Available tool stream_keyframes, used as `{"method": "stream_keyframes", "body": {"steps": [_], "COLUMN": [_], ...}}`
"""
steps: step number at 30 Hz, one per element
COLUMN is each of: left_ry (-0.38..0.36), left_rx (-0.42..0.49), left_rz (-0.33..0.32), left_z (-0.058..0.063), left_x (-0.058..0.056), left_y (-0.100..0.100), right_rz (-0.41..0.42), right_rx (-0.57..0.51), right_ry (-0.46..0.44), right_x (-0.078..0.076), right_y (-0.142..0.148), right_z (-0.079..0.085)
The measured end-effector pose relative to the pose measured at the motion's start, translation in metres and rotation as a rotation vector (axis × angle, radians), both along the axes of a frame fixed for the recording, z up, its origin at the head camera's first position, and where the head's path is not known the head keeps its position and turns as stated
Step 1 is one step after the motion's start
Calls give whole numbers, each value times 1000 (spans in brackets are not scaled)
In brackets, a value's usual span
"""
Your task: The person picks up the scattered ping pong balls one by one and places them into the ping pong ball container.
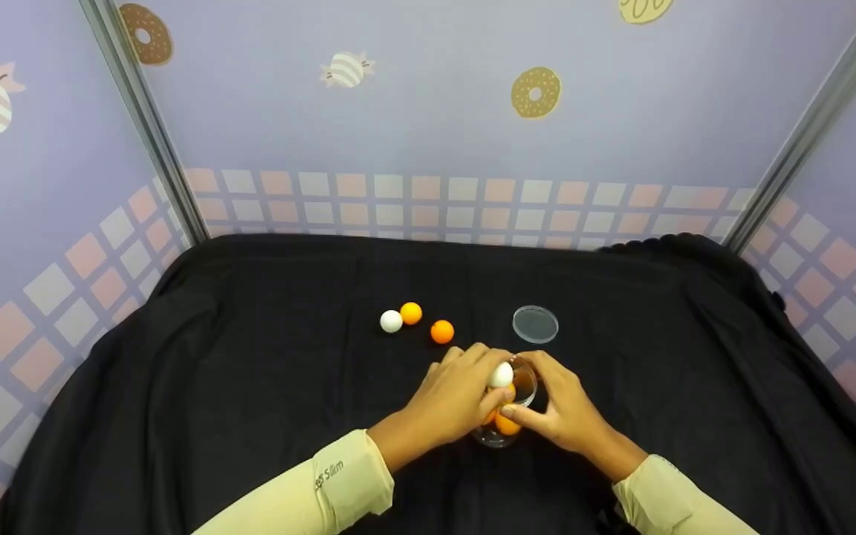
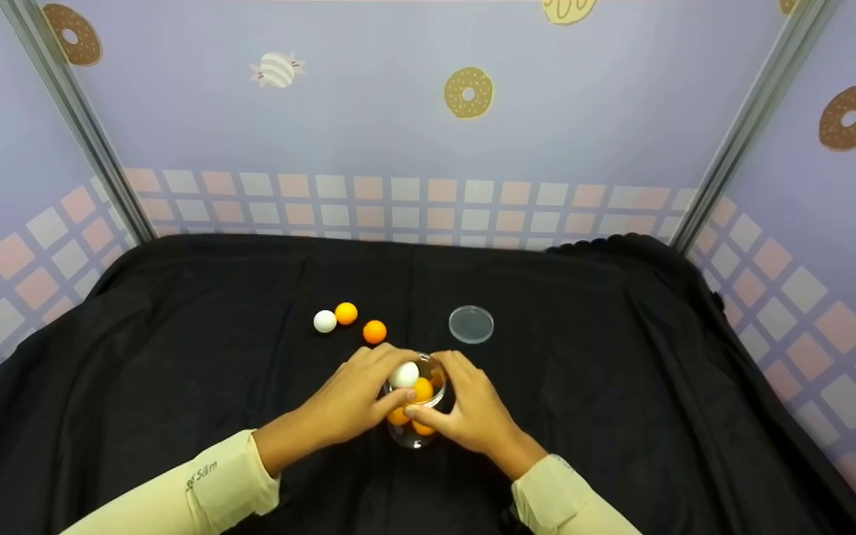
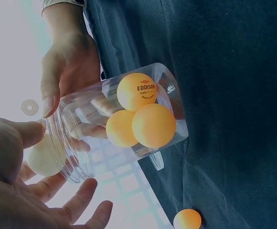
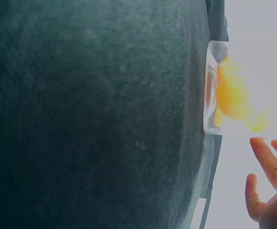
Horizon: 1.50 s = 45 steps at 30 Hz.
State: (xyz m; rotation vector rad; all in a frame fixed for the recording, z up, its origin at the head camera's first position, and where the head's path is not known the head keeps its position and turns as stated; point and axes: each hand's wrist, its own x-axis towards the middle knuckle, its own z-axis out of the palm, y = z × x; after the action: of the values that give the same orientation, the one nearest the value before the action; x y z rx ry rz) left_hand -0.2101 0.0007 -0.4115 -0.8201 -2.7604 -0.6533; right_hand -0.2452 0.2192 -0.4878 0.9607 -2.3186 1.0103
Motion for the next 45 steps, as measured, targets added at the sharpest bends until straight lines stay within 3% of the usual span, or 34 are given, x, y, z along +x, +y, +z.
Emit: {"method": "stream_keyframes", "body": {"steps": [45], "left_ry": [-20], "left_rx": [-8], "left_rz": [-7], "left_z": [0], "left_x": [-1], "left_y": [-1], "right_rz": [0], "right_rx": [1], "right_ry": [-10], "right_x": [0], "right_y": [0], "right_z": [0]}}
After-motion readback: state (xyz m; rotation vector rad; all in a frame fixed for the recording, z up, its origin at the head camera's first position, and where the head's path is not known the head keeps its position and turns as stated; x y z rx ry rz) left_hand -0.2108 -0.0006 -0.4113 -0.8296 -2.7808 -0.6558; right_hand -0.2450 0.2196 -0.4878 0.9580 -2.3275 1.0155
